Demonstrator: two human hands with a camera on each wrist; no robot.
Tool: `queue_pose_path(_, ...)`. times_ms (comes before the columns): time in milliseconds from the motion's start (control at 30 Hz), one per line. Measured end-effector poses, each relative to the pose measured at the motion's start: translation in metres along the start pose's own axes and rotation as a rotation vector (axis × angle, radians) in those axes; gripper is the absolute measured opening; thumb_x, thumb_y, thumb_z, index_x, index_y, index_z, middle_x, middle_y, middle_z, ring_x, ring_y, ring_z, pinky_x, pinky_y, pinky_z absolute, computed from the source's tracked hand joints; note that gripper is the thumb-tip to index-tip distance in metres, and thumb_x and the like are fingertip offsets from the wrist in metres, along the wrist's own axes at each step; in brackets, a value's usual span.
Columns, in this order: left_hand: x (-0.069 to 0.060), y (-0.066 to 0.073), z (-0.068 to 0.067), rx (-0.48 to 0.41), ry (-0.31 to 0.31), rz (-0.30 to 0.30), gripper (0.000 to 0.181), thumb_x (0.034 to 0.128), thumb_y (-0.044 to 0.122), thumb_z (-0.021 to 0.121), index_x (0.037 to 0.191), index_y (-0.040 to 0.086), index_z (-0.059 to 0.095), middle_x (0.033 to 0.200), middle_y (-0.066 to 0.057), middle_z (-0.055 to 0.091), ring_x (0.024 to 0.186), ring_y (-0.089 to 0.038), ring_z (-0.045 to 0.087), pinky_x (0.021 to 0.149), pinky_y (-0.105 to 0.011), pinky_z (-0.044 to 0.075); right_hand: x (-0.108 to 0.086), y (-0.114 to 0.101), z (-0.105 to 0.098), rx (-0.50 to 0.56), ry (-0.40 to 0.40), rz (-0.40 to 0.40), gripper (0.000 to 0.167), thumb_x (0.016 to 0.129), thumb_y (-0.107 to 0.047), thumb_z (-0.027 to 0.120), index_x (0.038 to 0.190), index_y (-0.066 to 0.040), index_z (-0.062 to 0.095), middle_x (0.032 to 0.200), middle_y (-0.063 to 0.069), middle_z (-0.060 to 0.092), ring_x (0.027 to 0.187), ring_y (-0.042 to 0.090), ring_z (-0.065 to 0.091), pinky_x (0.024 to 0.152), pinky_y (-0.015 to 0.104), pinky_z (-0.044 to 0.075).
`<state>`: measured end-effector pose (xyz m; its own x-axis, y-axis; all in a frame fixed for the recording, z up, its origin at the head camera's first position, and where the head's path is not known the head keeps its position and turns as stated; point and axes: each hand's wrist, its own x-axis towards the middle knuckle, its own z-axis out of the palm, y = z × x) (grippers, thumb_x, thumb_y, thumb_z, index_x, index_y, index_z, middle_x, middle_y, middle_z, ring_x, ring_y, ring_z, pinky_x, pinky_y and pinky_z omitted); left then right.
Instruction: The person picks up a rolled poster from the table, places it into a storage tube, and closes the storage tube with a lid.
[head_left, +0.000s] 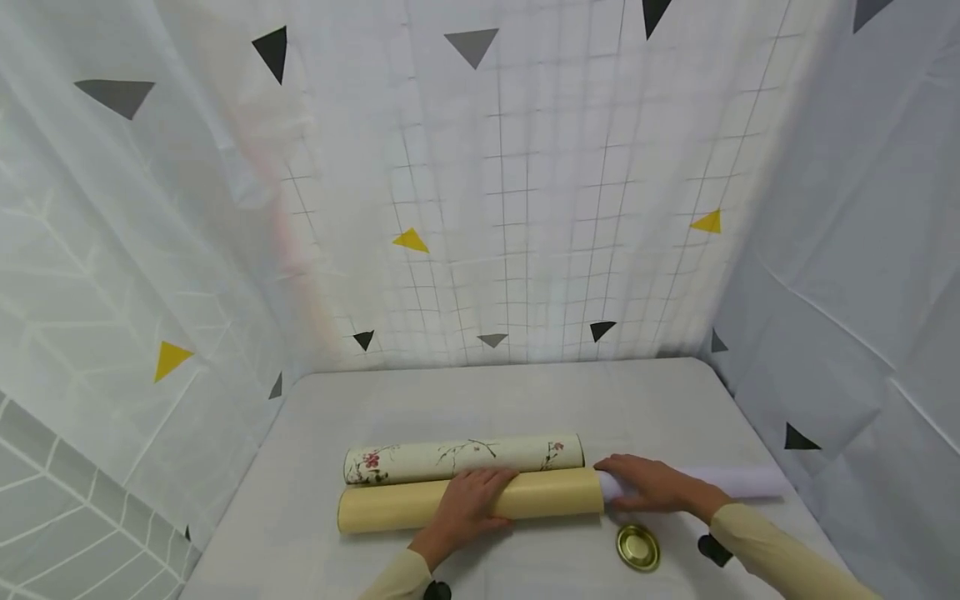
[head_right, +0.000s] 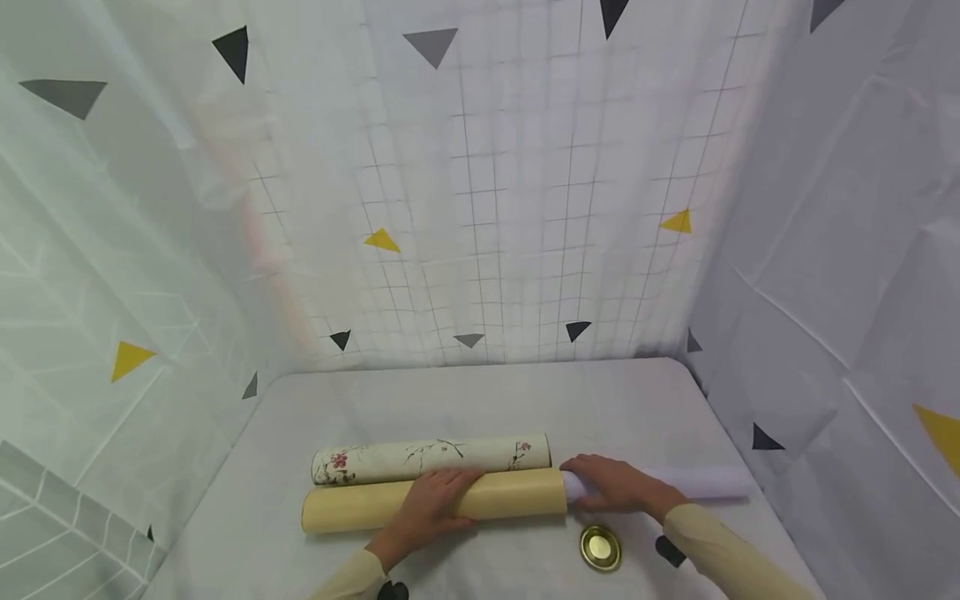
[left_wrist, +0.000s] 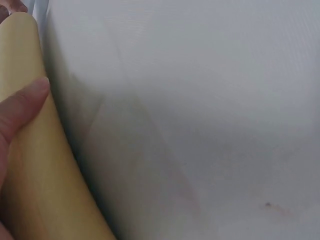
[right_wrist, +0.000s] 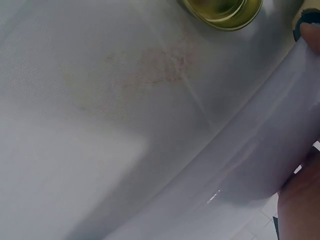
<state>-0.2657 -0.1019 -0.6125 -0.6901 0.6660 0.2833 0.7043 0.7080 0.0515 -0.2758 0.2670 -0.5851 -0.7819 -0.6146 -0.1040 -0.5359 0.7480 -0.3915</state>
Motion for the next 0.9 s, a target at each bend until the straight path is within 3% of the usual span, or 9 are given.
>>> queue_pose_path(233,0.001,-0.001,0.000,-0.022,0.023,-0.008,0.083,0.0749,0.052,0.087,0.145,0.022,0.054,0.138,0.009,0.066,0.123,-0.012,0.065,0.097,-0.034,0.054,0.004,-0.004,-0.002,-0.006,0.029,-0.014,0.059,0.092,-0.047,0.073,0.138,-0.012,0.058,0.131,0.003,0.065,0.117,0.022,0.064,0.093,0.043,0.056)
queue_pose_path(533,0.003,0.000,-0.001,0.003,0.031,0.000,0.081,0.0754,0.053,0.086,0.144,0.023,0.054,0.135,0.010,0.068,0.120,-0.011,0.066,0.097,-0.032,0.054,0.013,-0.013,-0.001,0.069,0.008,0.014,0.070,0.089,-0.038,0.079,0.144,-0.005,0.050,0.140,0.011,0.061,0.129,0.035,0.060,0.106,0.056,0.050)
queue_pose_path(733,0.004,-0.001,0.001,-0.006,0.035,-0.001,0.082,0.0753,0.053,0.086,0.144,0.023,0.054,0.137,0.010,0.067,0.121,-0.011,0.066,0.097,-0.032,0.054,0.012,-0.010,-0.003,0.102,0.019,-0.019,0.071,0.090,-0.036,0.078,0.145,-0.003,0.048,0.137,0.011,0.062,0.124,0.031,0.061,0.104,0.051,0.052)
queue_pose_path(900,0.004,0.000,0.002,-0.003,0.039,0.006,0.083,0.0751,0.053,0.086,0.145,0.023,0.053,0.137,0.010,0.067,0.120,-0.011,0.066,0.098,-0.033,0.054,0.004,-0.003,-0.003,0.072,0.060,-0.040,0.072,0.089,-0.043,0.079,0.143,-0.004,0.052,0.136,0.010,0.063,0.123,0.032,0.060,0.102,0.048,0.053)
